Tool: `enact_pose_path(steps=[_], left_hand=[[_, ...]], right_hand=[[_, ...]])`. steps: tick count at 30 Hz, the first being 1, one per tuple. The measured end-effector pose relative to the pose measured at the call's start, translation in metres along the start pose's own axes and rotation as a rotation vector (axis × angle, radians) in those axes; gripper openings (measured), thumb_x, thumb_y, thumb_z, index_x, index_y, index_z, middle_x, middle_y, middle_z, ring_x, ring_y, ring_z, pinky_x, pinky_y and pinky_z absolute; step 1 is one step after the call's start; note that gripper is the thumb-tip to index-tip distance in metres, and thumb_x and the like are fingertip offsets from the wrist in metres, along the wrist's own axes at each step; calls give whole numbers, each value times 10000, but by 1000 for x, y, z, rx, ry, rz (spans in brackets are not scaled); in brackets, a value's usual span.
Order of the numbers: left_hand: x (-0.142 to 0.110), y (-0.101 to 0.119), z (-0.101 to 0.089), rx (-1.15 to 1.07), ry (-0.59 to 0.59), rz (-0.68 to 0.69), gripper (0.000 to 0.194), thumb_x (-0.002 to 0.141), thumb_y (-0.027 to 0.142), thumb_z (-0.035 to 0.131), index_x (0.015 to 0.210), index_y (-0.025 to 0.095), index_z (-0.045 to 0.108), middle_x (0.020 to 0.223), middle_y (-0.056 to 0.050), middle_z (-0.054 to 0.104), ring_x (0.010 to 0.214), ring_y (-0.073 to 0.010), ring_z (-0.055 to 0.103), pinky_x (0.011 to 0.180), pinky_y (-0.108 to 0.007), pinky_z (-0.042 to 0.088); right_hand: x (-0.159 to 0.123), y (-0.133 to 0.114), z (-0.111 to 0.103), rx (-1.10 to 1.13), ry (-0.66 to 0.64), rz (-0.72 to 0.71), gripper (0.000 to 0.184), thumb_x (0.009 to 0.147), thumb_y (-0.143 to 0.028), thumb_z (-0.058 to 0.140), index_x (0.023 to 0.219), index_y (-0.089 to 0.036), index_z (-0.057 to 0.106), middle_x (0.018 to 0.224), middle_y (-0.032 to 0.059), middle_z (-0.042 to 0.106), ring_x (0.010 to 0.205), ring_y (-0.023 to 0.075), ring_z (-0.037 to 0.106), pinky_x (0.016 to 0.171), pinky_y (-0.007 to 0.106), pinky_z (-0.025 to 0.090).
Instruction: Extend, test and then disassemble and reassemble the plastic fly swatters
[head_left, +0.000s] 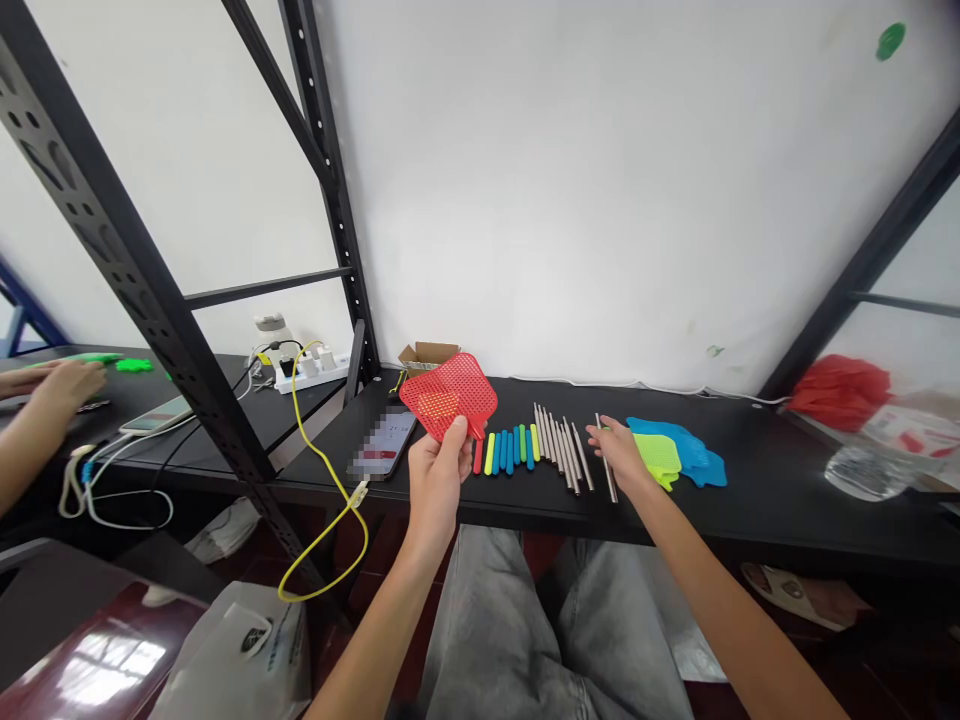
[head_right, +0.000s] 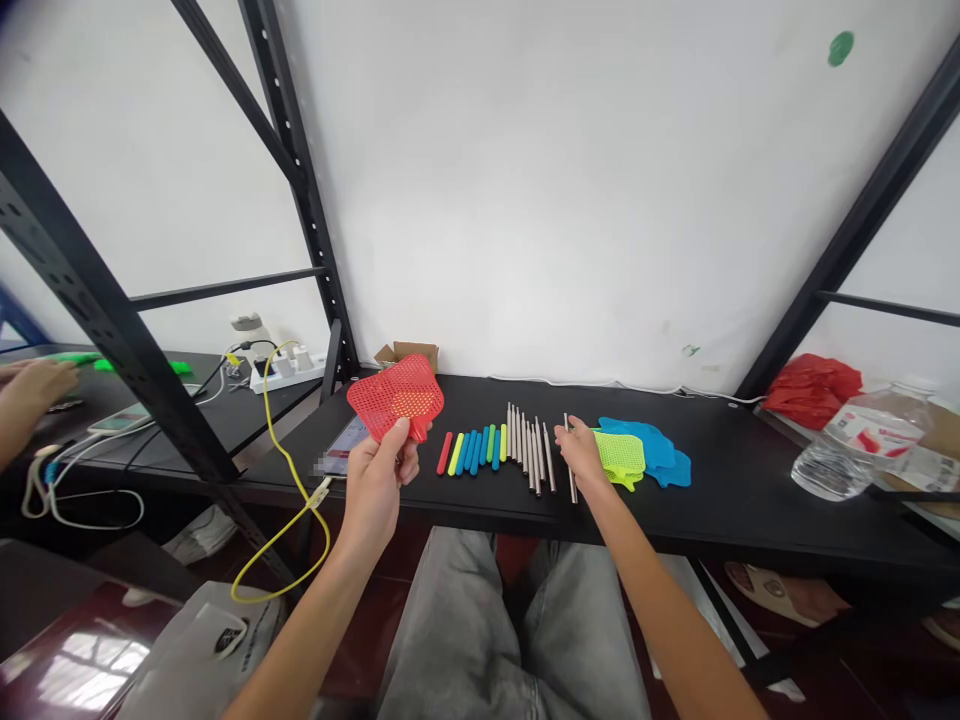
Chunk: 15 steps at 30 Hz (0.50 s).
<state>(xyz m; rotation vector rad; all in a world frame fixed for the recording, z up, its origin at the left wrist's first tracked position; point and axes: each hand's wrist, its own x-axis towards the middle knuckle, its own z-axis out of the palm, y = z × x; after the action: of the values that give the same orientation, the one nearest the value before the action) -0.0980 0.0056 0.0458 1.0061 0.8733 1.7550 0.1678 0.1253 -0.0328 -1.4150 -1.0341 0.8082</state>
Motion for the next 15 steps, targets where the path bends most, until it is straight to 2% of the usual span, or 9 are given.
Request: enact_pose_path(steps=[1,3,6,8,10,11,13,15], left_hand=[[0,0,-1,12,-3,-5,410,799,458,663,606,153,468,577,42,445,454,-40,337,428,-194,227],[0,-2,-1,42,-18,-19,412,804,470,653,612,156,467,579,41,435,463,-45,332,433,-199,224],[-2,-15,1,140,-83,-31,421,827,489,622,618,157,468,571,42,411,481,-55,314,448,-207,211],[-7,-27,6,247,-207,-43,450,849,502,589,594,156,457,552,46,378,490,-60,294,461,-213,202],[-16,-37,14,356,-387,-48,463,877,501,550,585,150,470,546,46,363,502,-66,287,479,-219,205],[-20,-40,18,405,-476,-43,460,893,496,526,598,144,498,550,44,371,509,-70,292,488,-221,212],[-27,-42,23,502,-619,-12,448,921,490,476,666,137,583,568,35,422,522,-82,325,506,-224,235],[-28,-39,22,635,-683,37,437,929,498,455,768,148,662,607,19,513,547,-103,402,527,-228,271]], right_hand=[[0,3,0,-53,4,-17,469,678,-283,651,1136,-184,622,1021,120,682,891,250,649,687,336,509],[-7,6,-2,-137,7,-62,491,702,-299,642,1180,-183,627,1174,153,649,1090,302,605,862,397,484],[-36,-3,-7,-141,-66,-183,488,769,-377,632,1217,-183,617,1291,160,595,1181,315,555,965,436,430],[-65,-17,-8,16,-245,-238,477,832,-437,604,1246,-201,592,1219,139,639,1098,279,603,919,415,463],[-93,-31,-7,189,-468,-189,570,866,-454,594,1378,-239,464,1070,106,693,885,233,667,800,390,512],[-105,-37,-7,240,-524,-176,625,861,-447,615,1417,-253,407,996,85,704,778,206,665,730,364,521],[-117,-45,-7,298,-542,-175,710,830,-426,670,1443,-264,351,885,42,699,626,157,620,629,315,513],[-114,-48,-13,311,-456,-192,720,802,-414,705,1423,-261,376,817,12,682,566,131,580,575,281,497]])
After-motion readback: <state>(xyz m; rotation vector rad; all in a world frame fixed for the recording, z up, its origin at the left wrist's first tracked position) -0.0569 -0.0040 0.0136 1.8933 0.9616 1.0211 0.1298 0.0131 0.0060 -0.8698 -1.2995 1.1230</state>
